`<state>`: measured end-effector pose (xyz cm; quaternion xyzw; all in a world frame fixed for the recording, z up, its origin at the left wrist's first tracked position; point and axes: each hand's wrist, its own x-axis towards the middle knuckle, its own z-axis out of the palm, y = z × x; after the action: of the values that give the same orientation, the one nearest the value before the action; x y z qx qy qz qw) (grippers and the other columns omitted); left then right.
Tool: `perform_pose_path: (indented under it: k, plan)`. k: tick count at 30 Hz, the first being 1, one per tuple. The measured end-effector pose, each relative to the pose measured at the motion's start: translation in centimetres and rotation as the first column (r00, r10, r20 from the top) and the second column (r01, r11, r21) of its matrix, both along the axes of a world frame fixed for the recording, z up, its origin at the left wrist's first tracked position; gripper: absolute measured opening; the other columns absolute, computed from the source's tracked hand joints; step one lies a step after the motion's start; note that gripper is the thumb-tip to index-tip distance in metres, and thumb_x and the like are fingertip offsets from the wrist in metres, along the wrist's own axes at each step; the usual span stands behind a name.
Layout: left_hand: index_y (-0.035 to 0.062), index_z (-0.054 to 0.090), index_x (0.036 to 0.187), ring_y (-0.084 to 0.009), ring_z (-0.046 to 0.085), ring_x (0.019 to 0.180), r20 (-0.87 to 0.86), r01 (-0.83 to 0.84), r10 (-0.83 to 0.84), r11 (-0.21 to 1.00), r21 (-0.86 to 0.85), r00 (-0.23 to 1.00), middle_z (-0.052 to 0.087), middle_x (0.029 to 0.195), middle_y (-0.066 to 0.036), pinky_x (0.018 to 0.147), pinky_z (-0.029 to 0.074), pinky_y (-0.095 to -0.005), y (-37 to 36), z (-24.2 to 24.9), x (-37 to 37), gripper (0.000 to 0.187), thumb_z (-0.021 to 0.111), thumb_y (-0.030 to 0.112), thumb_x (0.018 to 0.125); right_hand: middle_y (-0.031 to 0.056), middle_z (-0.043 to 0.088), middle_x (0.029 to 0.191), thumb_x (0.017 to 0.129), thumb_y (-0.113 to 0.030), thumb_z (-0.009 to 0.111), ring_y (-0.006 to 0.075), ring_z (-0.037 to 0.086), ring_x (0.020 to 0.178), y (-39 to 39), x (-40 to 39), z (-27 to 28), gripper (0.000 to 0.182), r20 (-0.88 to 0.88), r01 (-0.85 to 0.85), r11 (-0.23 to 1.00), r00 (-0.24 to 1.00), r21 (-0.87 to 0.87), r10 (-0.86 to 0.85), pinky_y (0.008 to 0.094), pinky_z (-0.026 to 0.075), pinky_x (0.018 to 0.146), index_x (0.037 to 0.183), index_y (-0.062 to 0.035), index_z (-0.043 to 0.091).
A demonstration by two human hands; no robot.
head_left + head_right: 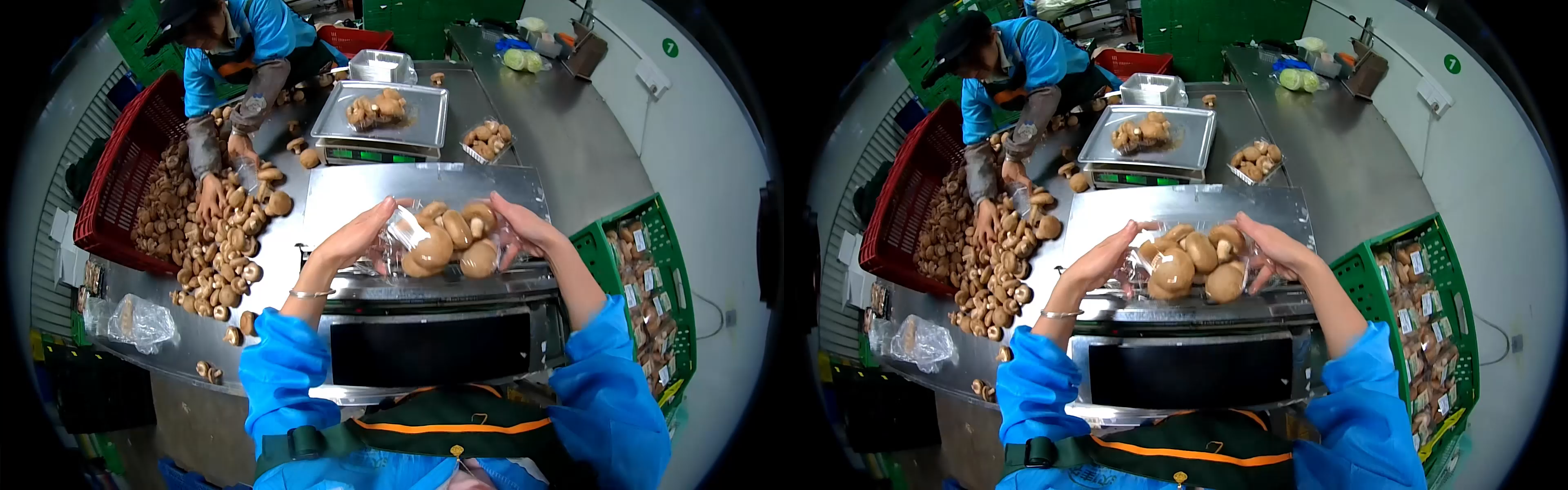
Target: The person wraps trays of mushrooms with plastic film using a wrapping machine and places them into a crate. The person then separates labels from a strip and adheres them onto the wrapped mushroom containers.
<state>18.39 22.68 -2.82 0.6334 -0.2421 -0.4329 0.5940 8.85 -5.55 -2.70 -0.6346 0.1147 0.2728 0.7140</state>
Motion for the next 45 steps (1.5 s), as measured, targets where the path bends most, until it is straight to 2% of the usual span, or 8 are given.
perform_pose_path:
  k: [9,17,24,27,29,33,41,45]
  plan:
    - [0.0,0.036,0.129,-0.0277,0.054,0.106,-0.363,0.06,-0.069,0.998,-0.036,0.929,0.047,0.123,-0.019,0.062,0.056,-0.0292,8.4,-5.0,-12.7,0.054,0.049,0.035,0.09,0.0147,0.047,0.121,0.093,-0.043,0.036,0.0257,0.061,0.089,4.8,-14.2,-0.2,0.051,0.052,-0.024,0.997,0.998,-0.074,0.027,0.0316,0.057,0.057,0.131,-0.0085,0.034]
    - [0.0047,0.052,0.081,-0.0046,0.046,0.05,-0.079,-0.66,0.673,0.738,0.139,0.736,0.055,0.068,-0.002,0.041,0.036,-0.0193,5.7,-12.3,-17.8,0.029,0.043,0.028,0.094,-0.0007,0.048,0.064,0.091,-0.022,0.047,0.0063,0.044,0.045,5.9,-20.4,-14.0,0.021,0.289,0.601,0.751,0.796,-0.274,-0.531,0.021,0.033,0.035,0.104,-0.0053,0.05]
    - [0.0055,0.051,0.078,-0.0054,0.031,0.037,-0.36,-0.813,0.865,0.471,0.341,0.35,0.051,0.058,-0.003,0.034,0.023,-0.0212,10.4,-7.8,-24.5,0.031,0.043,0.031,0.094,-0.0035,0.037,0.056,0.09,-0.011,0.046,0.0048,0.033,0.035,7.2,-27.5,-8.2,0.016,-0.191,0.897,0.438,0.44,0.054,-0.878,0.0189,0.023,0.03,0.106,-0.0102,0.047]
    - [0.0066,0.052,0.079,-0.0066,0.026,0.029,-0.49,-0.616,0.81,0.573,0.541,0.324,0.038,0.044,0.004,0.028,0.019,-0.0213,12.3,-15.5,-30.3,0.03,0.047,0.033,0.092,0.0029,0.055,0.067,0.085,-0.008,0.055,0.0049,0.046,0.047,12.2,-32.1,-17.7,0.01,0.311,0.75,0.517,0.65,-0.413,-0.694,0.0204,0.037,0.04,0.095,-0.0049,0.057]
    - [0.0062,0.052,0.08,-0.0091,0.039,0.039,-0.571,-0.288,0.703,0.702,0.651,0.423,0.045,0.052,0.0,0.034,0.031,-0.022,9.5,-15.0,-28.4,0.028,0.049,0.032,0.09,0.0058,0.063,0.08,0.083,-0.016,0.059,0.0131,0.058,0.067,13.5,-28.4,-16.4,0.02,-0.048,0.393,0.8,0.886,-0.453,-0.462,0.0269,0.048,0.059,0.095,-0.0002,0.06]
    - [0.005,0.05,0.094,-0.0101,0.046,0.062,-0.954,-0.507,0.264,0.847,0.158,0.143,0.048,0.073,-0.002,0.054,0.038,-0.0227,5.4,-9.6,-27.1,0.024,0.049,0.029,0.089,0.0114,0.035,0.133,0.089,-0.035,0.047,0.02,0.038,0.119,13.4,-24.2,-9.4,0.057,-0.248,0.125,0.96,0.967,0.25,-0.061,0.034,0.032,0.1,0.132,-0.003,0.027]
    - [0.0039,0.043,0.114,-0.0096,0.048,0.092,-0.753,-0.244,-0.022,0.939,-0.241,0.658,0.049,0.103,-0.003,0.085,0.039,-0.0234,-8.2,0.3,-21.7,0.034,0.053,0.024,0.088,0.0114,0.039,0.129,0.076,-0.017,0.061,0.0237,0.051,0.108,3.1,-27.9,0.3,0.073,0.13,0.425,0.761,0.828,0.489,-0.546,0.035,0.048,0.079,0.136,-0.0102,0.018]
    - [0.0059,0.048,0.108,-0.011,0.047,0.096,-0.132,0.242,-0.291,0.922,-0.302,0.948,0.05,0.104,-0.004,0.087,0.037,-0.0262,-14.5,2.3,-15.0,0.021,0.053,0.011,0.088,0.0088,0.051,0.12,0.084,-0.037,0.044,0.0215,0.058,0.096,-10.8,-27.1,4.7,0.049,0.154,0.866,0.083,0.007,0.494,-0.988,0.0303,0.052,0.064,0.125,-0.0088,0.039]
